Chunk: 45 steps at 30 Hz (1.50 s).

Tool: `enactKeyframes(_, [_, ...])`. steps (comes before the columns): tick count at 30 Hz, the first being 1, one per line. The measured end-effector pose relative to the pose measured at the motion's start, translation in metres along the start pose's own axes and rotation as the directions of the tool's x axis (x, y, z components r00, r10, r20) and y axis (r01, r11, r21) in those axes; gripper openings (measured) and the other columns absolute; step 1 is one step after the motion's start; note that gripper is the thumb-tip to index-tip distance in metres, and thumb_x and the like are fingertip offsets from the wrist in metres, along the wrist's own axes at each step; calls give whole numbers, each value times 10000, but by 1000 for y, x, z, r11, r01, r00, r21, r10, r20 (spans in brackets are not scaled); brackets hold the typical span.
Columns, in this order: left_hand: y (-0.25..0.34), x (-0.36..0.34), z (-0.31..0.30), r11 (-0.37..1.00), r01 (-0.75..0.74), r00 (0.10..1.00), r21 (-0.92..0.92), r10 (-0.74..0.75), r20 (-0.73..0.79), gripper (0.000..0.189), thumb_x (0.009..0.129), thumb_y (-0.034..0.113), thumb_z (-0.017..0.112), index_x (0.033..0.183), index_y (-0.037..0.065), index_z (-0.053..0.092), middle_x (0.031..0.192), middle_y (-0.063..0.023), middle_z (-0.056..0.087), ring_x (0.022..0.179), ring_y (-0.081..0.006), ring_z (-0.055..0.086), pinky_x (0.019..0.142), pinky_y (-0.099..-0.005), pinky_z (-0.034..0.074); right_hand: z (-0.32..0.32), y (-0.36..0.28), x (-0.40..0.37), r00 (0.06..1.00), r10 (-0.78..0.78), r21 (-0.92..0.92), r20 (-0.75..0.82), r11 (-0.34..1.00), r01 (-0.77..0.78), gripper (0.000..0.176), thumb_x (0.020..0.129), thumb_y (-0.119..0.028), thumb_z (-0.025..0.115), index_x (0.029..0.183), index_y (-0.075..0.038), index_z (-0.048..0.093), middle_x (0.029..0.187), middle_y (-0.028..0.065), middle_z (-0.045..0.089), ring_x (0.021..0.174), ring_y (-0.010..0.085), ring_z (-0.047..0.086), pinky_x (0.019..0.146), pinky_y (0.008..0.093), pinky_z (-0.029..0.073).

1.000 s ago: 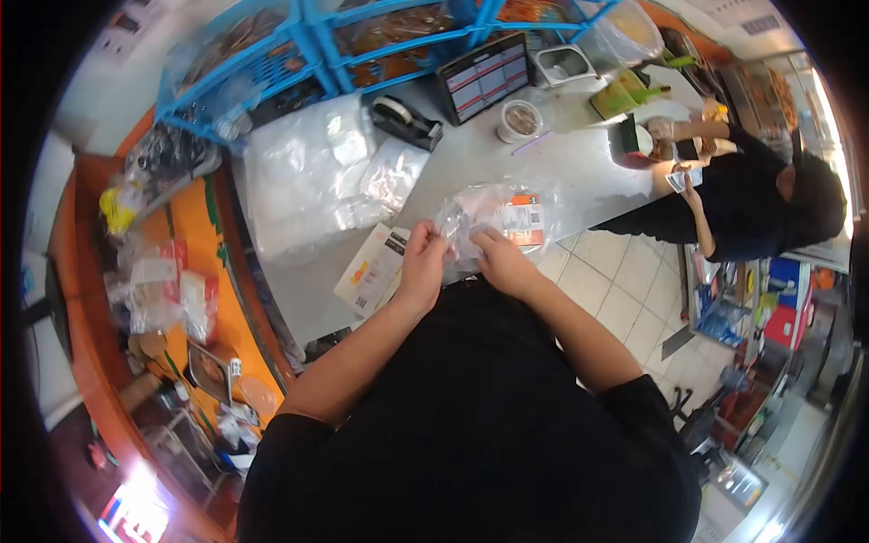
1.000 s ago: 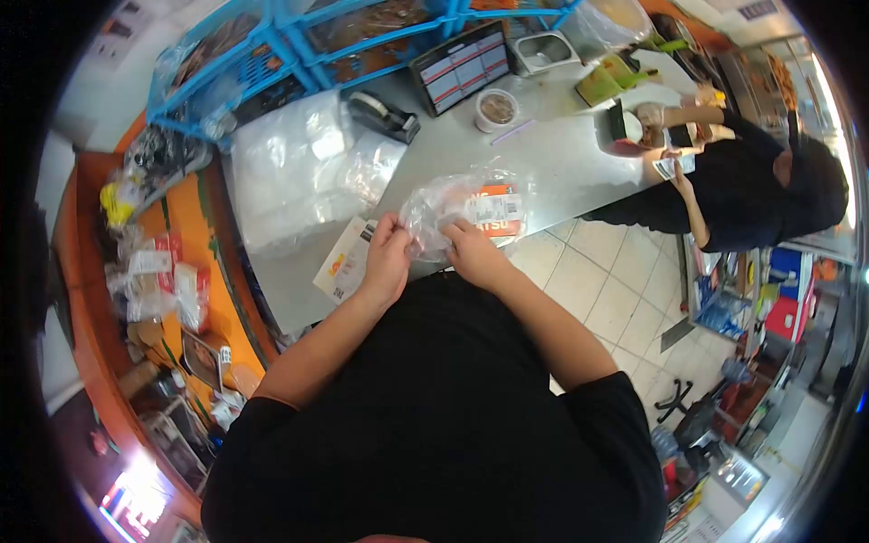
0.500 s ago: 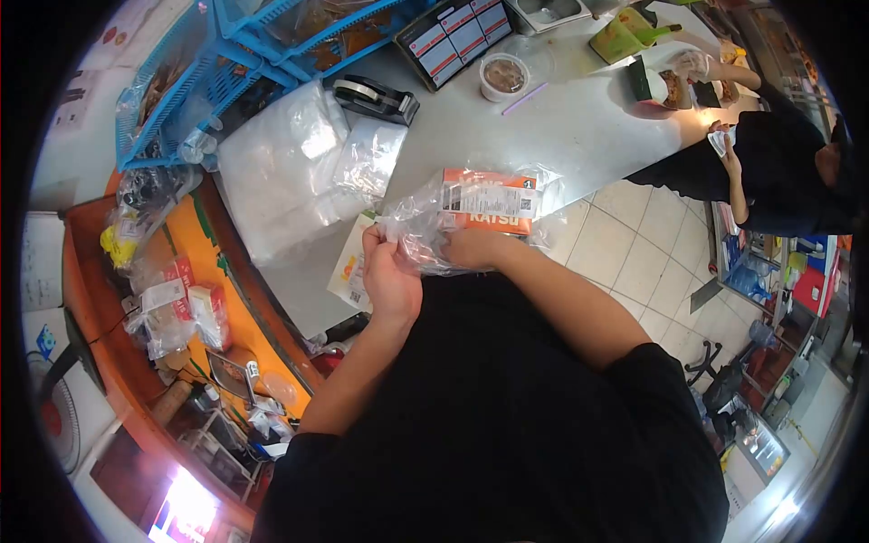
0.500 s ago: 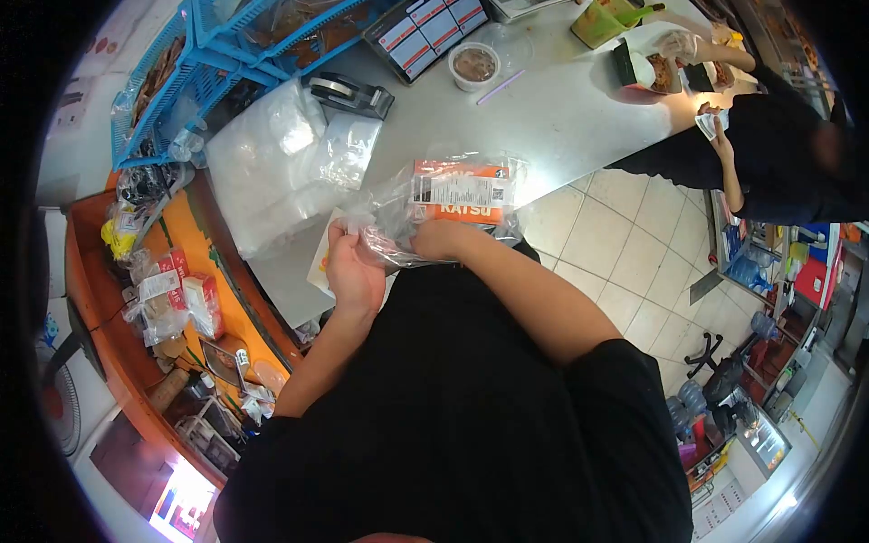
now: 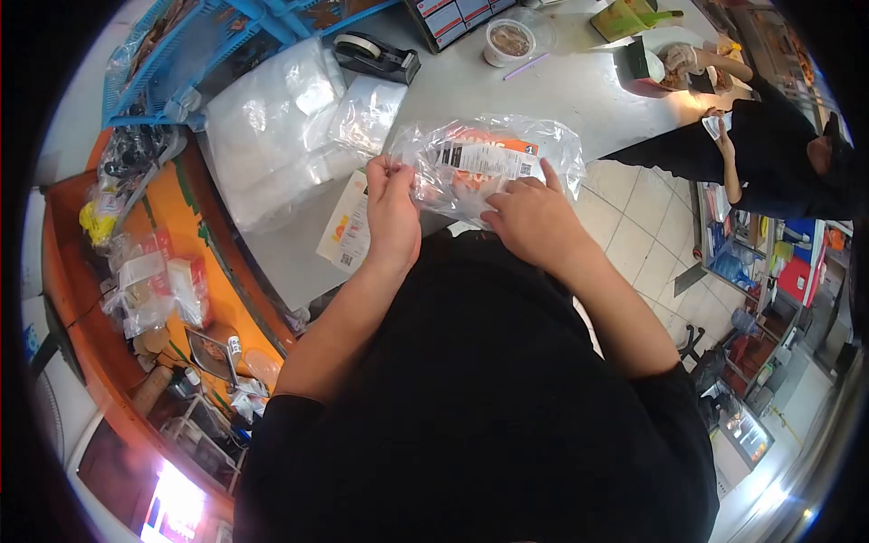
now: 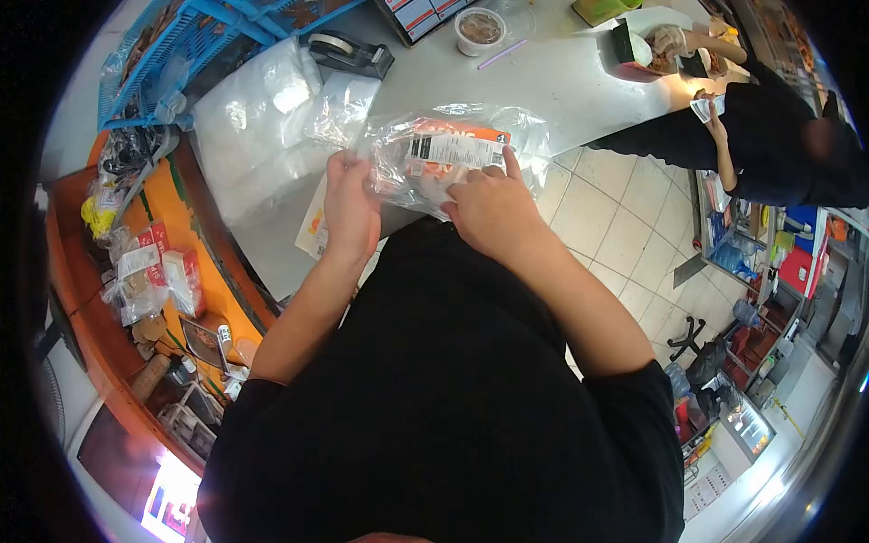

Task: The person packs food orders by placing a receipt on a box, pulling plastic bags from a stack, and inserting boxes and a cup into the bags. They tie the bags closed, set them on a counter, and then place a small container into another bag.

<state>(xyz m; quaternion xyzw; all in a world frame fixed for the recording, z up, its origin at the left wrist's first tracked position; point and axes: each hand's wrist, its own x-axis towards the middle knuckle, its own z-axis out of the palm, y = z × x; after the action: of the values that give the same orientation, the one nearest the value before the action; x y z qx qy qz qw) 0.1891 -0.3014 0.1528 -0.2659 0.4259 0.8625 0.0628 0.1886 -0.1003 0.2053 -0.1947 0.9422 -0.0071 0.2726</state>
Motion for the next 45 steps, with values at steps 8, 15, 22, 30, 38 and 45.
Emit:
enactKeyframes(8, [-4,-1,-10,995,-72,997,66,73,-19,99,1018,132,521,1106,90,506,1005,-1,488,932,-91,436,873,-255,367,36,4,16,976,-202,177,-80,961,213,493,1037,-479,517,1351,-114,624,1191,184,704,1311,361,566,1216,601,221])
enactKeyframes(15, [0,-16,-10,945,-152,986,289,164,-20,77,1020,123,501,1078,73,497,966,12,485,862,-77,417,771,-253,378,-2,-7,10,955,-290,4,-58,957,291,668,917,-519,692,1418,-101,549,1299,164,655,1299,346,573,1165,564,302])
enactKeyframes(22, [-18,-25,2,938,-194,966,288,233,-108,264,972,119,635,1157,50,460,983,-14,484,883,-93,447,785,-272,410,34,11,42,909,-415,139,29,903,407,823,835,-495,797,1429,-7,506,1358,189,612,1326,362,530,1106,565,353])
enactKeyframes(30, [1,-34,44,446,-146,833,883,537,-133,584,837,165,823,1239,37,419,950,-104,501,868,-201,520,789,-367,477,-43,89,13,873,-483,106,-65,867,487,847,813,-458,832,1444,-6,496,1419,180,546,1349,354,505,1109,515,358])
enactKeyframes(38, [15,-54,49,252,-103,859,962,511,-42,344,931,146,728,1166,27,507,949,-166,610,804,-289,613,708,-388,490,-79,162,13,732,-676,-451,-83,680,577,152,864,-162,677,992,-81,683,1302,79,586,1359,264,484,1128,462,359])
enactKeyframes(45, [47,-68,52,-16,-318,758,948,596,265,140,966,99,667,928,9,566,1052,-157,638,920,-243,630,802,-345,488,-77,166,5,848,-372,310,-377,812,494,146,924,-124,668,1065,-88,668,1001,81,621,949,228,622,894,351,496])
